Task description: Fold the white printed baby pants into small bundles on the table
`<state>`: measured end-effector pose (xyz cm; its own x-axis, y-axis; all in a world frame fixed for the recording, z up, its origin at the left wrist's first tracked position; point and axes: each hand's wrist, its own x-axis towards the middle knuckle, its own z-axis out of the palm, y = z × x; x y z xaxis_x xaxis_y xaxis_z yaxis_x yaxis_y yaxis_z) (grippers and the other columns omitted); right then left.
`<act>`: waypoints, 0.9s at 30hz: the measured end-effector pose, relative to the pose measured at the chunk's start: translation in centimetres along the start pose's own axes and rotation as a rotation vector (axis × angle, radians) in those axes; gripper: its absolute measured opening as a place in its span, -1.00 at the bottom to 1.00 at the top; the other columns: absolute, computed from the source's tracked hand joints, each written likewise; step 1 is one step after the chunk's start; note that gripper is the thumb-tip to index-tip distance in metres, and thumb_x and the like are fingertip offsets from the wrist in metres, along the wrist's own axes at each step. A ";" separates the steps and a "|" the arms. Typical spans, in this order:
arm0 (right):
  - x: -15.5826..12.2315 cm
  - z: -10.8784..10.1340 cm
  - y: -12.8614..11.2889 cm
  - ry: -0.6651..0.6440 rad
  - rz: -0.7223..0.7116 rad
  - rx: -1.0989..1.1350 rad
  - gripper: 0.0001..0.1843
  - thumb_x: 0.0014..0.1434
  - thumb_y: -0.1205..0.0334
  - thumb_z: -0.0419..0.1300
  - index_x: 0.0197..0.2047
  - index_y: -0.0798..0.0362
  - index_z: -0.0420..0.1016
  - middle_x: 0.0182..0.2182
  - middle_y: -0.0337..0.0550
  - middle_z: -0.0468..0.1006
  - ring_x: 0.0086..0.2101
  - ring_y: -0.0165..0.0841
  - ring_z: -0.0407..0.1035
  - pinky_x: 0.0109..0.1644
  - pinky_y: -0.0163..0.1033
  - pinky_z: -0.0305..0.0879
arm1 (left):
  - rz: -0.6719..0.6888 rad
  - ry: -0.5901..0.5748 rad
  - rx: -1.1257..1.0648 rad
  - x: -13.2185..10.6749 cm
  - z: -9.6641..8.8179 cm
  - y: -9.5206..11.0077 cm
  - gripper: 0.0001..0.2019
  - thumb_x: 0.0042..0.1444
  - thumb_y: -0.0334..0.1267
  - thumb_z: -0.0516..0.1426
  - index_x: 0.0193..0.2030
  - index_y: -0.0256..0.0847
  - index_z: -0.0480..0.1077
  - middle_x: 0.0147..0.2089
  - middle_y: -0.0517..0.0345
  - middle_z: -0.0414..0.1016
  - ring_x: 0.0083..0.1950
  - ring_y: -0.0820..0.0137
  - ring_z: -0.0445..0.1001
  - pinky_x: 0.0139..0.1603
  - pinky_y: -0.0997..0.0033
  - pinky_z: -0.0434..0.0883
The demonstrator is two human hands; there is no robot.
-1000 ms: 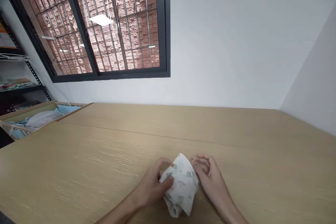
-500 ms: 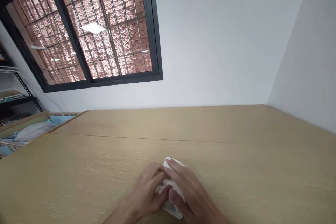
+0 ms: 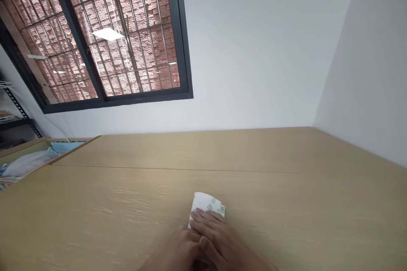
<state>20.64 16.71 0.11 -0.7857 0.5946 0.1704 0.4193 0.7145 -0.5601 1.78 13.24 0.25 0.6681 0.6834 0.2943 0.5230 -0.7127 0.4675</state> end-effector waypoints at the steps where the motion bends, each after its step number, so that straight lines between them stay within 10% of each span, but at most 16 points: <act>1: 0.2 -0.1 -0.1 -0.004 0.001 -0.003 -0.50 0.49 0.01 -0.13 0.43 -0.22 0.15 0.40 -0.24 0.13 0.39 -0.13 -0.02 0.46 0.20 -0.09 | -0.006 0.023 -0.028 -0.1 0.0 0.0 -0.81 0.06 -0.38 0.18 -0.18 -0.21 0.58 -0.19 0.12 0.67 -0.23 0.36 0.63 -0.17 0.53 0.51; 27: 0.9 -1.0 0.9 0.030 0.133 -0.205 -0.44 0.50 0.00 -0.22 0.45 -0.05 0.13 0.43 -0.08 0.04 0.42 -0.08 -0.14 0.43 0.27 -0.12 | -0.040 0.109 -0.025 -0.4 0.2 0.3 -0.94 0.18 -0.25 0.19 -0.30 -0.13 0.48 -0.25 0.19 0.62 -0.19 0.32 0.60 -0.15 0.39 0.48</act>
<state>20.71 18.22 0.57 -0.7052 0.6967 0.1316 0.6040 0.6875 -0.4032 1.80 12.71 0.16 0.5843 0.7256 0.3634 0.5338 -0.6810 0.5013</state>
